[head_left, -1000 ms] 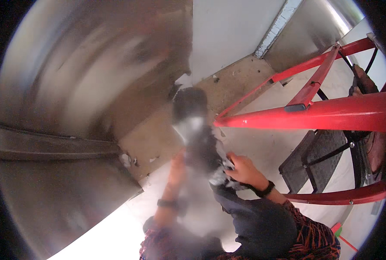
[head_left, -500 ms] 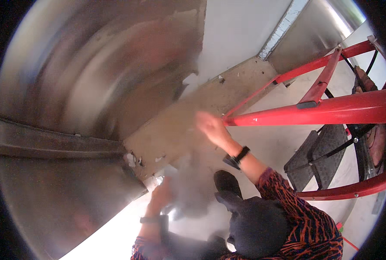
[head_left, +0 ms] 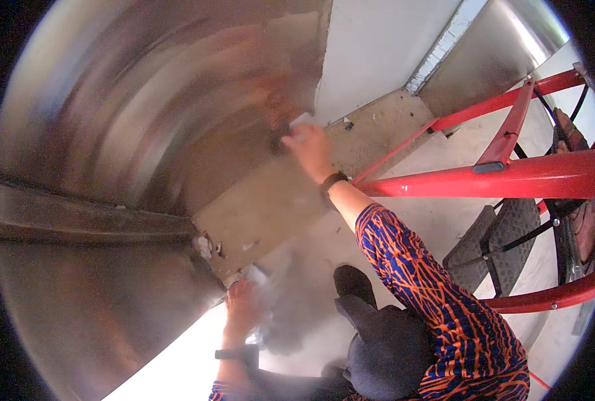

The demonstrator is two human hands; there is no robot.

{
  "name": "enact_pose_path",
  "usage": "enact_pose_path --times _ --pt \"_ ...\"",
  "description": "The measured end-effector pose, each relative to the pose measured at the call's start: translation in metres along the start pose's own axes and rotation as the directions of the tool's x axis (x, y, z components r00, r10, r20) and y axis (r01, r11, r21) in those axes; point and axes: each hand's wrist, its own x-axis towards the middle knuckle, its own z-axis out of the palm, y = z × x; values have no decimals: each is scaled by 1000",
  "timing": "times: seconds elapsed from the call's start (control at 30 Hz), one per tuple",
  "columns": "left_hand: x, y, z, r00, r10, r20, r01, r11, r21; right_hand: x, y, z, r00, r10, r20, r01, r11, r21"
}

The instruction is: Clean and scrape residue from the exterior of elevator doors.

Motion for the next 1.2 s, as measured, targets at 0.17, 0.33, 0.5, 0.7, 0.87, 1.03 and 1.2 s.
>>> enact_pose_path --times 0.17,0.33,0.5,0.7,0.87,1.03,1.2 --pt "13 11 -5 999 2 47 0 999 -48 3 11 10 978 90 190 -121 980 157" --pt "35 27 -19 999 43 -26 -48 978 -204 2 35 19 983 32 181 -71 974 214" --pt "44 22 -1 988 103 -116 -127 965 -230 -65 104 9 904 232 360 -317 928 197" --pt "50 25 -9 998 -24 -60 6 958 -287 -74 28 -6 795 352 494 -539 785 307" --pt "76 58 -22 999 31 -38 -45 904 -425 -67 63 -14 920 354 169 -389 772 502" --pt "67 39 -18 998 -67 -14 52 877 -478 -28 3 -9 886 441 141 -446 733 513" --pt "70 43 -7 999 -3 -38 -16 868 -496 10 4 -2 863 489 126 -448 625 640"
